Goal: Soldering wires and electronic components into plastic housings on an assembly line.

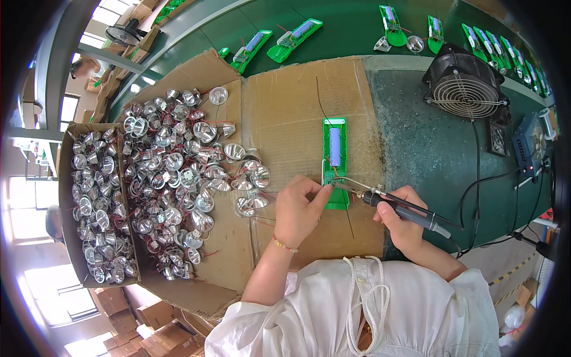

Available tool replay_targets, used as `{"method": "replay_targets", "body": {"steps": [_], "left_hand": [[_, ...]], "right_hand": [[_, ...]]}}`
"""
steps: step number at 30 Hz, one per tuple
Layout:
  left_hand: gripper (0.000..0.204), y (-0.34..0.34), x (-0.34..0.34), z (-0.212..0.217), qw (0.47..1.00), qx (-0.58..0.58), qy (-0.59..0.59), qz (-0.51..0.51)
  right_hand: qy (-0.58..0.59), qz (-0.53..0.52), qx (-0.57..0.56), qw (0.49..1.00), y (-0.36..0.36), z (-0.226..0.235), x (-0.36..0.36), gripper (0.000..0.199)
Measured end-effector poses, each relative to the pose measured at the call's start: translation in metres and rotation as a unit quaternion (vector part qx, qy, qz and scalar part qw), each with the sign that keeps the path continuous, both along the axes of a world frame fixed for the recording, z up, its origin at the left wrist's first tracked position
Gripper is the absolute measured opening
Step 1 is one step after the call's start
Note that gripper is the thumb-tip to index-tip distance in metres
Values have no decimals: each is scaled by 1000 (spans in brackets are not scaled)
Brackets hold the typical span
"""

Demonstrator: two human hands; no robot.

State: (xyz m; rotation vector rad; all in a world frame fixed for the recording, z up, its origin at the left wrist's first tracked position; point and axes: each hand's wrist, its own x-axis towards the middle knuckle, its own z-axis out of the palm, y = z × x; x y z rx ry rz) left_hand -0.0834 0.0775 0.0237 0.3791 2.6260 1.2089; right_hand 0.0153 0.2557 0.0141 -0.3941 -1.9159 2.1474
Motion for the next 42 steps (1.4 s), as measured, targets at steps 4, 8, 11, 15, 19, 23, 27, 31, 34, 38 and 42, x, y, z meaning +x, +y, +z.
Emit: {"method": "replay_targets", "body": {"steps": [4, 8, 11, 15, 19, 23, 27, 31, 34, 38, 42], "left_hand": [[22, 0, 0, 1, 1000, 0, 3, 0], [22, 0, -1, 0, 1000, 2, -4, -2], [22, -1, 0, 1, 1000, 4, -22, 5], [22, -4, 0, 1, 1000, 9, -3, -2], [20, -1, 0, 2, 1000, -1, -1, 7], [20, 0, 7, 10, 993, 76, -37, 88], [17, 4, -5, 18, 987, -127, -59, -74], [16, 49, -56, 21, 993, -101, 16, -57], [16, 89, -135, 14, 983, -107, 125, -80], [20, 137, -232, -11, 967, -83, 224, -85], [24, 161, -259, 3, 916, -64, 395, -21]], "right_hand": [[-2, 22, 40, 999, 3, -1, 1, 14], [3, 7, 4, 1000, -1, -3, 3, 13], [23, -13, -14, 1000, 1, -7, 7, 13], [37, -15, -9, 999, 3, -3, 8, 14], [36, -16, -2, 999, 9, -4, 9, 14], [50, -55, -11, 997, 25, -9, 12, 14], [16, -93, 61, 994, 48, -10, 26, 11], [4, -139, 21, 990, 51, -20, 22, 11], [-5, -124, 66, 990, 49, -34, 16, 15], [-36, -89, 58, 994, 48, -13, 15, 18], [-31, -98, 49, 993, 58, -13, 15, 18]]}}
